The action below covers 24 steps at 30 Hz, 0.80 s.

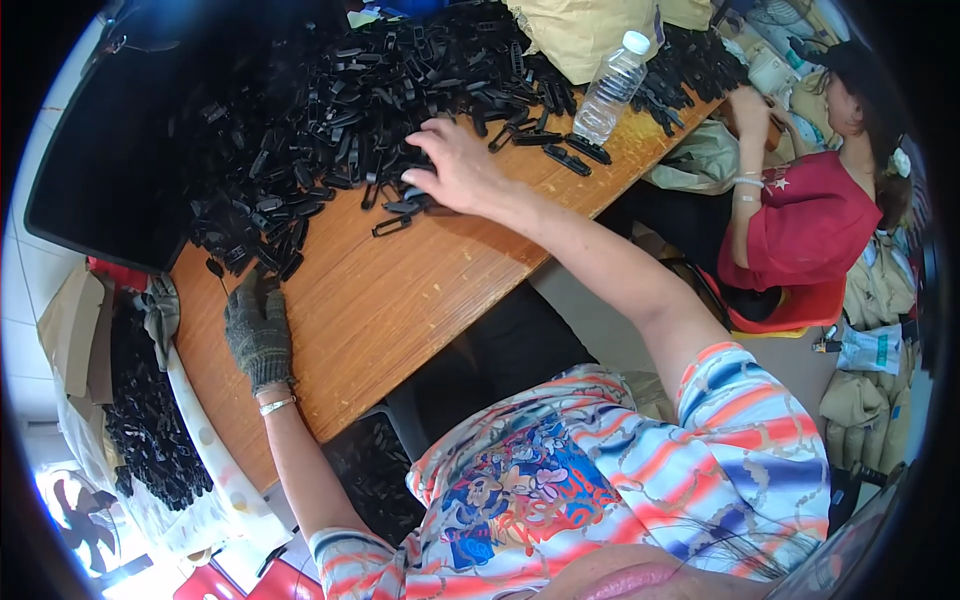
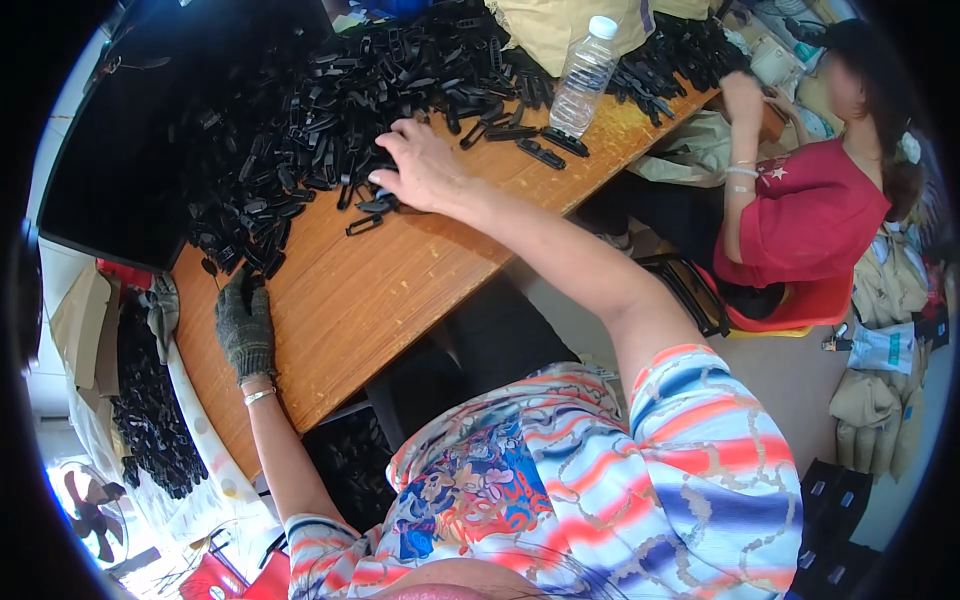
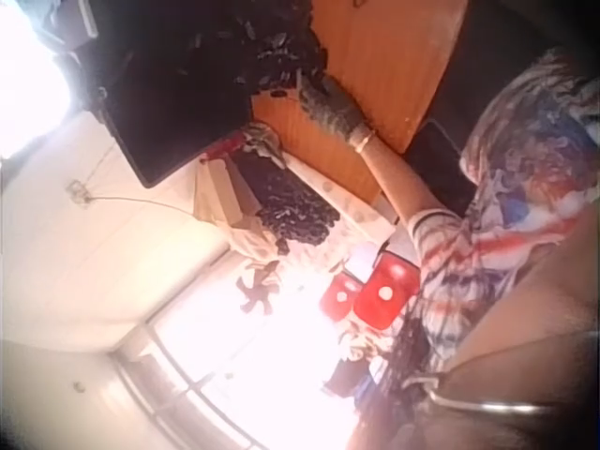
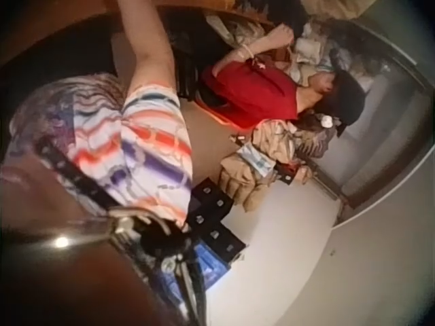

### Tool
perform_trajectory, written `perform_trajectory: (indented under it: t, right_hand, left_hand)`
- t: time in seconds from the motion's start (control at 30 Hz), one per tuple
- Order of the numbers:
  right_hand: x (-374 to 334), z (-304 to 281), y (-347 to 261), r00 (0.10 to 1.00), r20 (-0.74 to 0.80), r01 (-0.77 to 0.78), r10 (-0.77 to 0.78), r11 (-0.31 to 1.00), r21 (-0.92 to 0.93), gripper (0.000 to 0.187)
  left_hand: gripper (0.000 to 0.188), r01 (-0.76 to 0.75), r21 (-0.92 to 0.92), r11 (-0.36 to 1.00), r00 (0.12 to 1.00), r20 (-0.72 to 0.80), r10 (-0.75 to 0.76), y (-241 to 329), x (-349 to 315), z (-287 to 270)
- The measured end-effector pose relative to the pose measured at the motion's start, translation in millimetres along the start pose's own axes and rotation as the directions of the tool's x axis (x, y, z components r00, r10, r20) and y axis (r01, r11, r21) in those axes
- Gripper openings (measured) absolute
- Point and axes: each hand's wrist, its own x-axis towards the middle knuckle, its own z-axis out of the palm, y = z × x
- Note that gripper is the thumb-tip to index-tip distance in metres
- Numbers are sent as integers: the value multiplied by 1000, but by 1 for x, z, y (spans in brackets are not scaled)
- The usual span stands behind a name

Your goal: Sorting and inspecting small black plastic buckle components on a wooden workbench.

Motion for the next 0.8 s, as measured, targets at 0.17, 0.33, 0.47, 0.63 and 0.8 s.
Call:
perform_trajectory:
  t: [0.17, 0.33, 0.47, 0.63, 0.8]
  right_hand:
    - [19, -75, 48, 938, 17, -314, 346, 871, -378, 24]
    - [21, -75, 105, 871, 119, -355, 477, 778, -519, 26]
    - [33, -56, 93, 884, 150, -329, 442, 818, -472, 33]
    - [43, -32, 68, 906, 213, -243, 367, 860, -448, 28]
    - [31, -9, 29, 951, 213, -123, 224, 905, -407, 26]
  left_hand:
    - [38, 8, -39, 999, 1000, 11, -8, -1, -1, 0]
    - [38, -1, -10, 1000, 1000, 10, 1, 2, 0, -1]
    - [39, 15, 2, 1000, 1000, 6, -15, -4, -2, 2]
    - [35, -12, -28, 1000, 999, -32, 11, 3, -1, -1]
    - [34, -11, -45, 999, 1000, -22, 10, 4, 0, -3]
